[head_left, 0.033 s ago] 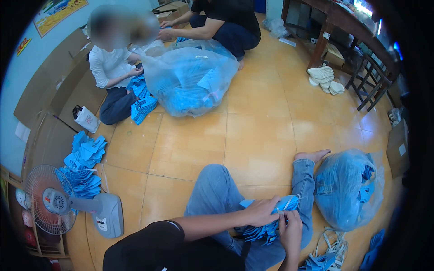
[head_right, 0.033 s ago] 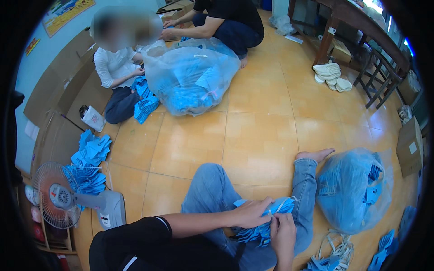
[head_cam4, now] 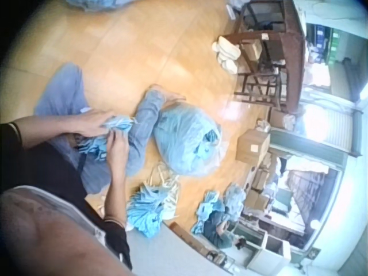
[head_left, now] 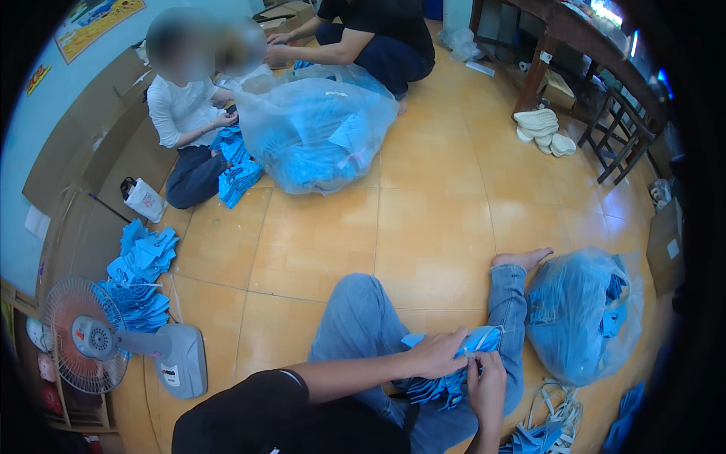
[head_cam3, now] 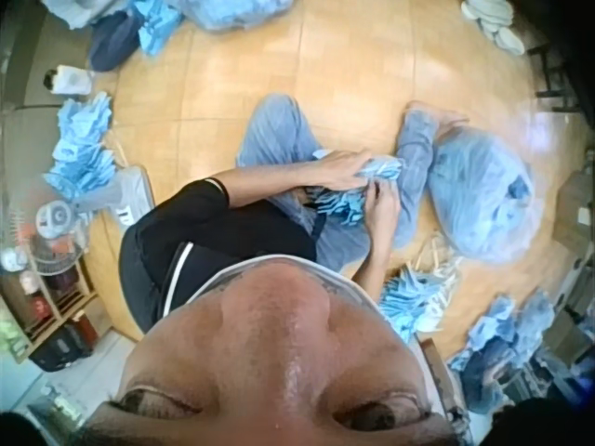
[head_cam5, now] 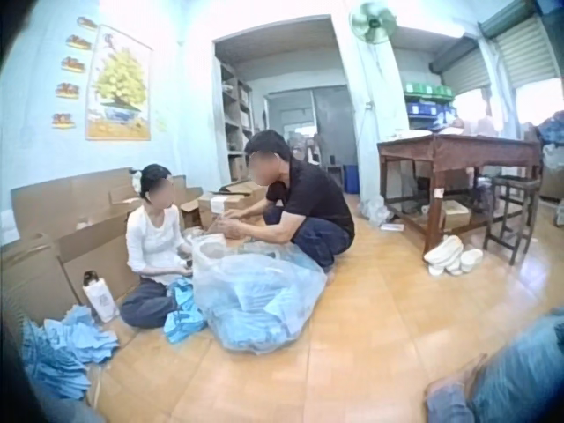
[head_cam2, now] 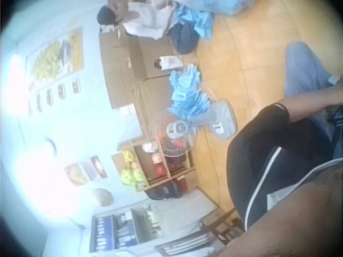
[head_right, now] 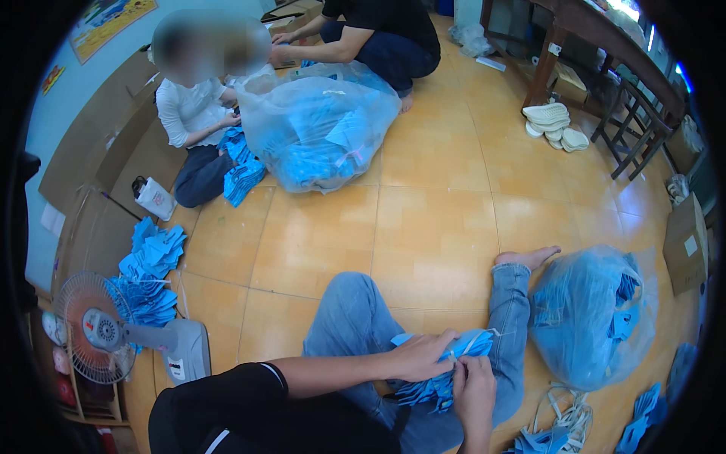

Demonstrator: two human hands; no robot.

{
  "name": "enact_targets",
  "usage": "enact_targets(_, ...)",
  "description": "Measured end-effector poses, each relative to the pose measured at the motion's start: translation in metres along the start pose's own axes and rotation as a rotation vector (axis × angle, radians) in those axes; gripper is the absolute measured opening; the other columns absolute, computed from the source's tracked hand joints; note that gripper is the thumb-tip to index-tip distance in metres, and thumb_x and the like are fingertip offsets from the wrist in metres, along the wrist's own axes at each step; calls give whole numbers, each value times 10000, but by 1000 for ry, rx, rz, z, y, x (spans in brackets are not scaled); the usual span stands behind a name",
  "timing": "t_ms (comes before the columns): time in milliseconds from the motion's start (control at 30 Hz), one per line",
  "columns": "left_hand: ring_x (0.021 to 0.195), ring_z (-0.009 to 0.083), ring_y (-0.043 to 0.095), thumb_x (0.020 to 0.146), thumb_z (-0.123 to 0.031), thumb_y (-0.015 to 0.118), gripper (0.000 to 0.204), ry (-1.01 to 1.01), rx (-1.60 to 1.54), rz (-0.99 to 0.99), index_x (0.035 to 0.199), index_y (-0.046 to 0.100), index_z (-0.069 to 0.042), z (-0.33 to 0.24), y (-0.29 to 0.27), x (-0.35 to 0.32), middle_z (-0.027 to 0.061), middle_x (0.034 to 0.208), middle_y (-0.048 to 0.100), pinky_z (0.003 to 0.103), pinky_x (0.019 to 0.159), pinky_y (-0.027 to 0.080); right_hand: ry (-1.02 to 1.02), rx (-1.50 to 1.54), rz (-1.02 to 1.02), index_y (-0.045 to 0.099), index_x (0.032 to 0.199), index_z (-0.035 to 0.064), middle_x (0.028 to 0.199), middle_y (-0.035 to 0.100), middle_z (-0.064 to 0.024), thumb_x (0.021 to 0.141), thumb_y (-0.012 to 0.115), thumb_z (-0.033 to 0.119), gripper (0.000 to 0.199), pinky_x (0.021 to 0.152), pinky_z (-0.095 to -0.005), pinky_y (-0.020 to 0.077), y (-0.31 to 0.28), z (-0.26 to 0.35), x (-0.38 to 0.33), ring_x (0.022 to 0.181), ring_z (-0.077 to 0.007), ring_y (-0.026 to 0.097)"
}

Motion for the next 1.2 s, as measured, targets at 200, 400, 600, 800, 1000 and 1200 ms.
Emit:
enact_targets(200, 1076, 454, 626, 907, -315, 619, 547, 13, 7, 20, 1328, 433, -21, 3, -6, 7, 308, 1149, 626, 480, 891, 509, -41, 31, -48, 589, 907, -4, 868, 575, -196, 900, 626, 64, 77, 687, -447, 481, 1, -2, 7, 784, -396, 597)
enact_targets(400, 1014, 364, 678, 939, -278, 633, 511, -112, -62, 150, 1334, 445, -13, 10, -8, 11, 243, 1091, 668, 413, 854, 525, -66, 54, -80, 599, 938, 42, 905, 596, -150, 878, 641, 100, 94, 712, -451, 508, 2, -17, 8, 849, -365, 625)
enact_targets(600, 878, 442, 673, 914, -323, 632, 484, -6, -4, 78, 1269, 487, -27, -14, -26, 17, 265, 930, 682, 481, 763, 514, -100, 214, -90, 604, 962, 14, 926, 596, -163, 900, 650, 67, 94, 718, -441, 510, -6, -15, 9, 854, -373, 628)
enact_targets(800, 932, 311, 710, 933, -252, 658, 464, -128, 39, 186, 1295, 507, -3, -15, -33, 17, 230, 1022, 712, 383, 793, 538, -125, 222, -79, 621, 999, 10, 945, 597, -165, 909, 654, 69, 112, 724, -437, 515, -7, -11, 9, 856, -375, 631)
enact_targets(1000, 845, 374, 686, 931, -335, 621, 454, -90, 89, 153, 1256, 519, -35, -12, -35, 20, 222, 830, 684, 436, 737, 511, -134, 177, -126, 621, 992, 15, 949, 599, -163, 909, 660, 87, 116, 719, -442, 515, -2, -11, 11, 849, -374, 632)
enact_targets(1200, 850, 361, 691, 969, -348, 565, 431, -202, -45, 118, 1261, 515, -35, 24, -30, 21, 220, 872, 705, 424, 755, 507, -60, 191, -49, 614, 985, 26, 908, 583, -156, 919, 637, 93, 97, 692, -425, 493, 21, -22, 24, 810, -363, 613)
Point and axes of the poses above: each hand's wrist, its own x-axis towards the middle knuckle, its own y-axis out of the palm, z = x × y, the point moved 8 cm from there along x, towards the middle knuckle
